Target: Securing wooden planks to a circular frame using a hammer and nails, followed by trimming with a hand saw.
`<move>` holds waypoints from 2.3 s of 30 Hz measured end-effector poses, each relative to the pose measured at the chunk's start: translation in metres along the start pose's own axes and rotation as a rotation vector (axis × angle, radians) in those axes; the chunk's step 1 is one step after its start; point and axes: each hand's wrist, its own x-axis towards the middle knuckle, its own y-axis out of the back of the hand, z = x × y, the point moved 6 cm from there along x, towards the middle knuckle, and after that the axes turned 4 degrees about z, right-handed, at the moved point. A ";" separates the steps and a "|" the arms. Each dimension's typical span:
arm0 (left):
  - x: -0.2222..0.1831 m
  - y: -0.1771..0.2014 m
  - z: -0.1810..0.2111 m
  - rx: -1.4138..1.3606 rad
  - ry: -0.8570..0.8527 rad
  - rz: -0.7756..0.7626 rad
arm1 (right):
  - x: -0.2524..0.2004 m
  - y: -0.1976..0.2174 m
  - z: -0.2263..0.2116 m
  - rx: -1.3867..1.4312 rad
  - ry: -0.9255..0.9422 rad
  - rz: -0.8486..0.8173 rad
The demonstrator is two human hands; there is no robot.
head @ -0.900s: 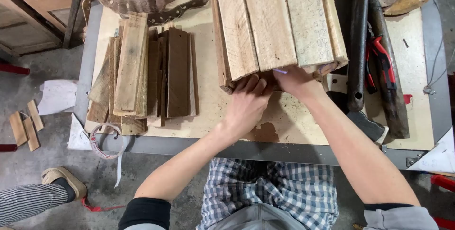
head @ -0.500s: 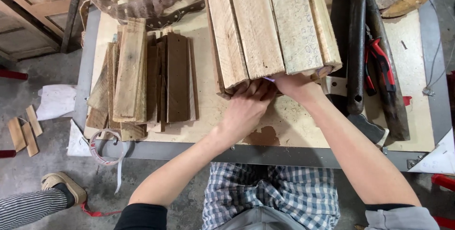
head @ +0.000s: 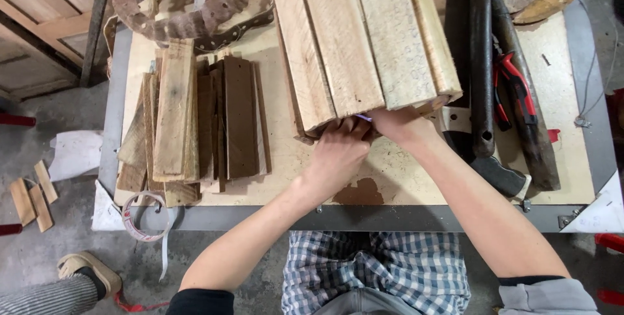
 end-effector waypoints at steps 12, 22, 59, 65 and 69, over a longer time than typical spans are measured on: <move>-0.003 -0.022 -0.003 -0.037 -0.031 -0.109 | -0.127 0.077 0.020 -0.101 0.917 -0.171; 0.003 -0.012 0.002 0.081 0.003 -0.250 | -0.049 0.204 0.071 -0.098 0.581 0.593; -0.003 -0.026 -0.001 0.024 -0.036 -0.402 | 0.087 0.259 0.100 0.361 0.515 0.714; 0.000 -0.024 0.000 -0.017 -0.020 -0.362 | 0.037 0.238 0.068 -0.002 0.318 0.757; -0.001 -0.021 0.002 0.030 -0.070 -0.469 | 0.048 0.215 0.073 -0.245 0.222 0.744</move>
